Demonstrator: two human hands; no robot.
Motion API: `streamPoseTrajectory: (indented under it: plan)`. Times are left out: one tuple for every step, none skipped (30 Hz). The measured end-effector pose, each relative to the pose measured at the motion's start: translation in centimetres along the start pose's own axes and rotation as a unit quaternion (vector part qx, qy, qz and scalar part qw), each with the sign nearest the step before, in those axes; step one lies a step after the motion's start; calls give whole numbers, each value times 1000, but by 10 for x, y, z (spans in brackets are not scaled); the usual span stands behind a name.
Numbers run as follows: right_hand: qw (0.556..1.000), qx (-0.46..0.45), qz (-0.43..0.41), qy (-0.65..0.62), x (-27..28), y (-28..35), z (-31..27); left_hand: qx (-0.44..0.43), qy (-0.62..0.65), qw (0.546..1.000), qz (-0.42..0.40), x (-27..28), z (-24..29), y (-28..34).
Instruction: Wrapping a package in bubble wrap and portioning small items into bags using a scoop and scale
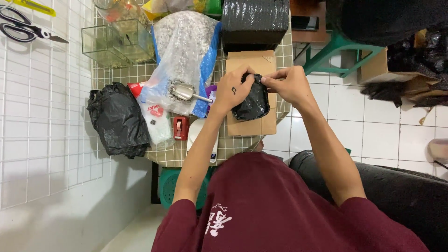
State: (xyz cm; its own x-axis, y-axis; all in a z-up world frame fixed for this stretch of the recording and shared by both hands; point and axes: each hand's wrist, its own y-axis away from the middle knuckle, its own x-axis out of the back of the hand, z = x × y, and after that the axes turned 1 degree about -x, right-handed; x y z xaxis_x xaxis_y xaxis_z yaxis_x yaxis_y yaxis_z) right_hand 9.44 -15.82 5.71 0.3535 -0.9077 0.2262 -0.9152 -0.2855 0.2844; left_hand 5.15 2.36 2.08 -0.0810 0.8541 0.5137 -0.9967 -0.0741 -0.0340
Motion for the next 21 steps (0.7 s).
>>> streamPoseTrajectory:
  plan:
    - [1000,-1,1,0,1,-7,9,0,1,1000,-2,1,-1,-2]
    - [998,2,9,56,3,-15,18,-4,6,1000,-13,1,-2,-3]
    - [994,5,16,111,4,-22,27,-8,10,1000,-23,2,-3,-5]
    - [994,4,17,111,5,-21,23,-8,10,1000,-24,1,-4,-6]
    - [994,3,-2,113,5,-21,18,-1,16,1000,-24,1,-5,-8]
    - [993,2,-22,115,5,-21,14,6,21,999,-23,1,-6,-10]
    - [993,1,-21,114,5,-22,14,6,22,999,-25,1,-5,-9]
    - [992,0,-33,122,5,-23,15,-1,22,999,-24,1,-4,-9]
    - [990,1,-47,130,3,-26,14,-10,22,1000,-21,3,-3,-9]
    - [991,2,-47,129,3,-28,15,-10,21,1000,-21,3,-3,-8]
    - [990,-3,-52,131,4,-30,16,-13,25,999,-19,4,-3,-7]
    - [989,-8,-57,134,4,-32,16,-16,28,999,-18,4,-2,-7]
    - [989,-9,-56,133,5,-37,22,-15,28,999,-19,4,-3,-7]
    - [987,-9,-59,151,5,-43,28,-19,33,999,-15,3,-4,-8]
    - [984,-8,-60,169,6,-49,33,-25,38,999,-9,3,-5,-10]
    - [984,-7,-60,169,6,-50,32,-26,38,999,-9,2,-7,-11]
    - [983,18,-53,177,4,-49,31,-25,38,999,-14,2,-10,-11]
    - [981,42,-46,184,3,-48,31,-25,37,999,-20,1,-13,-11]
    - [981,41,-47,184,3,-52,36,-24,37,999,-20,2,-13,-11]
    - [979,66,-46,189,3,-55,42,-22,38,999,-23,3,-13,-10]
    - [975,92,-42,196,5,-59,46,-23,40,999,-26,3,-12,-12]
